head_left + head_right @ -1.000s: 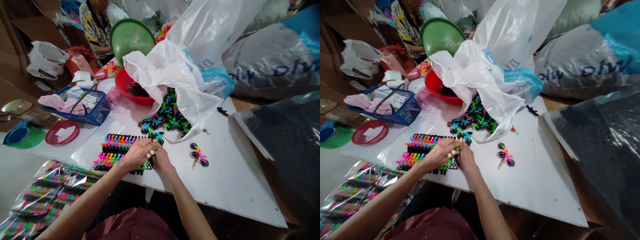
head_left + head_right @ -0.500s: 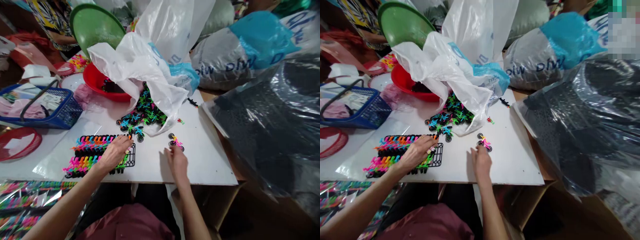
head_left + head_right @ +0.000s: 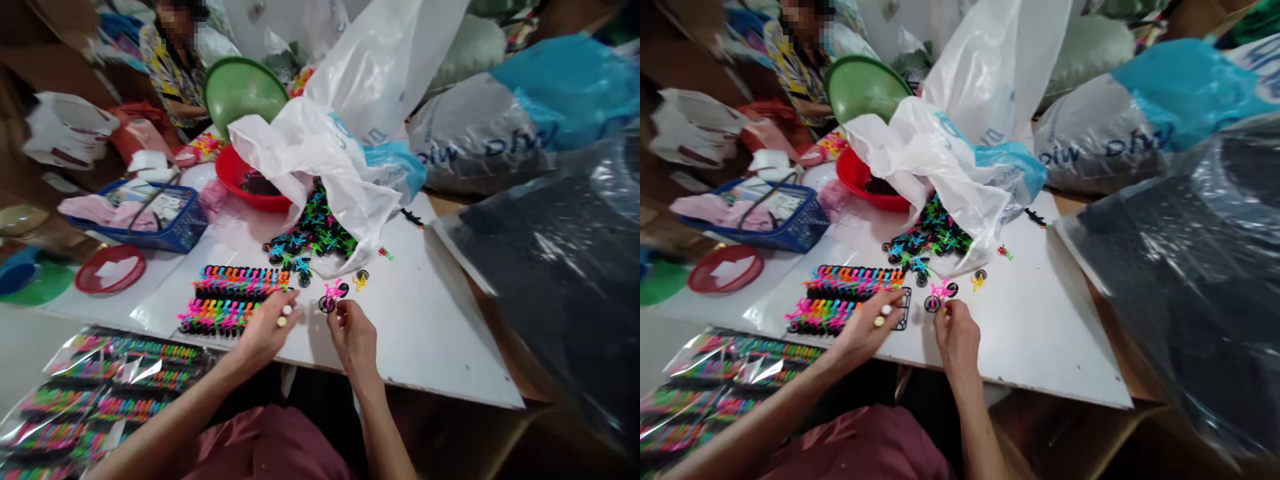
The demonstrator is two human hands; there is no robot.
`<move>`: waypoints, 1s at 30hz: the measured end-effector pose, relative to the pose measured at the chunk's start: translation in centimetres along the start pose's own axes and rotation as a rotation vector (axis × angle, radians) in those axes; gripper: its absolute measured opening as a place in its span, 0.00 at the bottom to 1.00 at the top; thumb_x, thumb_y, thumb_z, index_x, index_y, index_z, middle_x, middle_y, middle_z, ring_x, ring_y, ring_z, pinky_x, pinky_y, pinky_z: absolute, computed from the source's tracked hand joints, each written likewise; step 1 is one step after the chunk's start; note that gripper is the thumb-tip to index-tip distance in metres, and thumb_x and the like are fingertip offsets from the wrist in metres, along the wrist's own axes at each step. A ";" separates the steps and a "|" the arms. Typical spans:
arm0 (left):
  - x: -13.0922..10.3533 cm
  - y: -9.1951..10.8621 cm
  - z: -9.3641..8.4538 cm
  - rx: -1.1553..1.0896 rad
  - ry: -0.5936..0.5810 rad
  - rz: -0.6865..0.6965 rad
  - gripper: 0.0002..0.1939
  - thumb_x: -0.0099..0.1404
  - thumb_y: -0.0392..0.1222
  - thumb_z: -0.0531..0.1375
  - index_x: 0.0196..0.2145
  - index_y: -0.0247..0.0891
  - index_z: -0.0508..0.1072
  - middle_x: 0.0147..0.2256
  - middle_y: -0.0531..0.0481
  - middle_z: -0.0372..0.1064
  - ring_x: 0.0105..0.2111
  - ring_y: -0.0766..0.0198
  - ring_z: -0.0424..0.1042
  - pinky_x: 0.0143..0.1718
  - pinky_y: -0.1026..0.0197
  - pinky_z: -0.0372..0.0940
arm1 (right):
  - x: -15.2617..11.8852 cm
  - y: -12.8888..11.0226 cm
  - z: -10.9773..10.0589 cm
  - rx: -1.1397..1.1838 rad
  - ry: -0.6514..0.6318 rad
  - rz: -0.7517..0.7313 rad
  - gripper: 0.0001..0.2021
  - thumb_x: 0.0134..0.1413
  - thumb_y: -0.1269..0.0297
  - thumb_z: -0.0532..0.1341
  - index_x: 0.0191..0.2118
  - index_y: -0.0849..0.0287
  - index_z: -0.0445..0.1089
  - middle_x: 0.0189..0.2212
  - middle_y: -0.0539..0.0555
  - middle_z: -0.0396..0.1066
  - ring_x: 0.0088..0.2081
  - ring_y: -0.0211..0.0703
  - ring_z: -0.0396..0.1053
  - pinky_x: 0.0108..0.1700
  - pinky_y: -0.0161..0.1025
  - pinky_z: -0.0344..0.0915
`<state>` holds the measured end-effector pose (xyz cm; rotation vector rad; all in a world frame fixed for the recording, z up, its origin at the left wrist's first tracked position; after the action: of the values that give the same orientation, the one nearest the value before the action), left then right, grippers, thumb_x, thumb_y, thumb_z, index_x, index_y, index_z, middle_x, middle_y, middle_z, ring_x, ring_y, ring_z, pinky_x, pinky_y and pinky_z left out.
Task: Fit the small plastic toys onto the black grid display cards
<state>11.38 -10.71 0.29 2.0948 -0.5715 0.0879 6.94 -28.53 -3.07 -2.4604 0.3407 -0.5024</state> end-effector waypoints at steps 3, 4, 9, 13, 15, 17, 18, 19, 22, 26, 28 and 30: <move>-0.3 -0.5 1.9 -0.084 -0.053 -0.141 0.15 0.62 0.45 0.55 0.44 0.35 0.70 0.31 0.50 0.71 0.29 0.66 0.70 0.32 0.66 0.64 | -1.0 -3.7 1.0 -0.006 0.010 -0.141 0.11 0.56 0.59 0.51 0.34 0.60 0.66 0.27 0.52 0.70 0.24 0.36 0.66 0.27 0.32 0.56; -0.3 -0.6 1.9 -0.069 -0.048 -0.168 0.14 0.62 0.46 0.56 0.42 0.35 0.71 0.29 0.51 0.71 0.28 0.66 0.69 0.30 0.66 0.63 | -1.3 -4.4 1.1 -0.009 0.020 -0.164 0.12 0.56 0.59 0.51 0.34 0.60 0.66 0.26 0.52 0.70 0.23 0.36 0.66 0.27 0.32 0.55; -1.4 -0.2 -0.3 0.130 0.084 -0.062 0.11 0.62 0.42 0.57 0.42 0.36 0.69 0.33 0.49 0.72 0.32 0.63 0.71 0.33 0.65 0.63 | -1.9 -5.9 1.4 0.061 -0.008 -0.173 0.11 0.55 0.57 0.53 0.31 0.59 0.65 0.24 0.50 0.69 0.22 0.36 0.65 0.26 0.32 0.55; -3.0 1.4 -1.1 0.283 0.214 0.189 0.11 0.64 0.40 0.55 0.44 0.36 0.66 0.35 0.48 0.71 0.34 0.62 0.71 0.35 0.63 0.64 | -2.2 -5.9 2.7 0.237 -0.127 -0.100 0.08 0.52 0.59 0.54 0.30 0.59 0.63 0.22 0.47 0.66 0.20 0.33 0.63 0.25 0.30 0.55; -3.5 2.2 -1.1 0.337 0.249 0.268 0.11 0.64 0.40 0.56 0.44 0.35 0.65 0.33 0.47 0.70 0.33 0.62 0.71 0.34 0.63 0.64 | -2.3 -5.7 3.4 0.324 -0.177 -0.058 0.06 0.51 0.62 0.54 0.29 0.59 0.62 0.19 0.45 0.62 0.19 0.33 0.60 0.24 0.30 0.54; -3.9 2.9 -1.2 0.359 0.258 0.311 0.11 0.63 0.40 0.57 0.43 0.36 0.65 0.33 0.48 0.69 0.32 0.62 0.70 0.33 0.63 0.64 | -2.5 -5.8 4.0 0.408 -0.243 -0.040 0.05 0.49 0.64 0.54 0.27 0.58 0.61 0.17 0.44 0.57 0.19 0.32 0.56 0.22 0.30 0.51; -4.0 3.3 -1.2 0.357 0.253 0.320 0.11 0.62 0.40 0.57 0.43 0.36 0.65 0.33 0.48 0.69 0.32 0.62 0.70 0.33 0.63 0.64 | -2.6 -5.9 4.3 0.453 -0.281 -0.038 0.04 0.47 0.65 0.54 0.26 0.59 0.60 0.17 0.44 0.56 0.20 0.32 0.54 0.22 0.30 0.50; -4.1 3.6 -1.3 0.341 0.244 0.323 0.12 0.62 0.40 0.58 0.43 0.37 0.65 0.33 0.48 0.69 0.32 0.62 0.70 0.33 0.63 0.64 | -2.7 -6.0 4.4 0.504 -0.319 -0.035 0.03 0.46 0.66 0.54 0.26 0.59 0.61 0.18 0.44 0.56 0.21 0.32 0.54 0.22 0.30 0.50; -4.1 4.4 -2.2 0.189 0.219 0.289 0.14 0.57 0.37 0.62 0.41 0.38 0.66 0.35 0.49 0.68 0.33 0.64 0.69 0.33 0.65 0.64 | -2.9 -6.2 4.5 0.665 -0.417 0.011 0.03 0.45 0.67 0.55 0.28 0.60 0.62 0.21 0.45 0.58 0.24 0.33 0.55 0.25 0.30 0.52; -3.1 2.7 -4.4 -0.058 0.240 0.074 0.14 0.54 0.37 0.63 0.39 0.38 0.69 0.33 0.52 0.68 0.27 0.69 0.65 0.30 0.67 0.62 | -3.6 -6.5 4.7 0.760 -0.588 0.082 0.08 0.51 0.60 0.56 0.31 0.61 0.62 0.21 0.46 0.60 0.23 0.33 0.57 0.24 0.30 0.54; -2.1 1.4 -4.7 -0.139 0.187 -0.019 0.16 0.54 0.39 0.63 0.42 0.39 0.71 0.35 0.51 0.68 0.30 0.68 0.66 0.36 0.65 0.63 | -4.3 -6.9 4.8 0.786 -0.690 0.074 0.11 0.54 0.57 0.55 0.32 0.61 0.62 0.20 0.46 0.61 0.21 0.32 0.57 0.24 0.30 0.55; -1.0 0.3 -3.8 -0.243 0.013 -0.077 0.18 0.53 0.42 0.64 0.43 0.39 0.72 0.37 0.50 0.69 0.34 0.66 0.67 0.39 0.64 0.62 | -4.8 -7.4 4.7 0.819 -0.758 0.043 0.13 0.55 0.55 0.55 0.31 0.61 0.62 0.20 0.47 0.61 0.21 0.32 0.57 0.23 0.30 0.55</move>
<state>10.92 -7.44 2.38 1.8762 -0.4682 -0.0114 5.54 -18.62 -3.44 -1.6605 -0.1209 0.2908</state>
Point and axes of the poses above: each hand's wrist, its own x-axis towards the middle knuckle, its own z-axis out of the palm, y = z × x, the point moved 9 cm from there along x, towards the middle knuckle
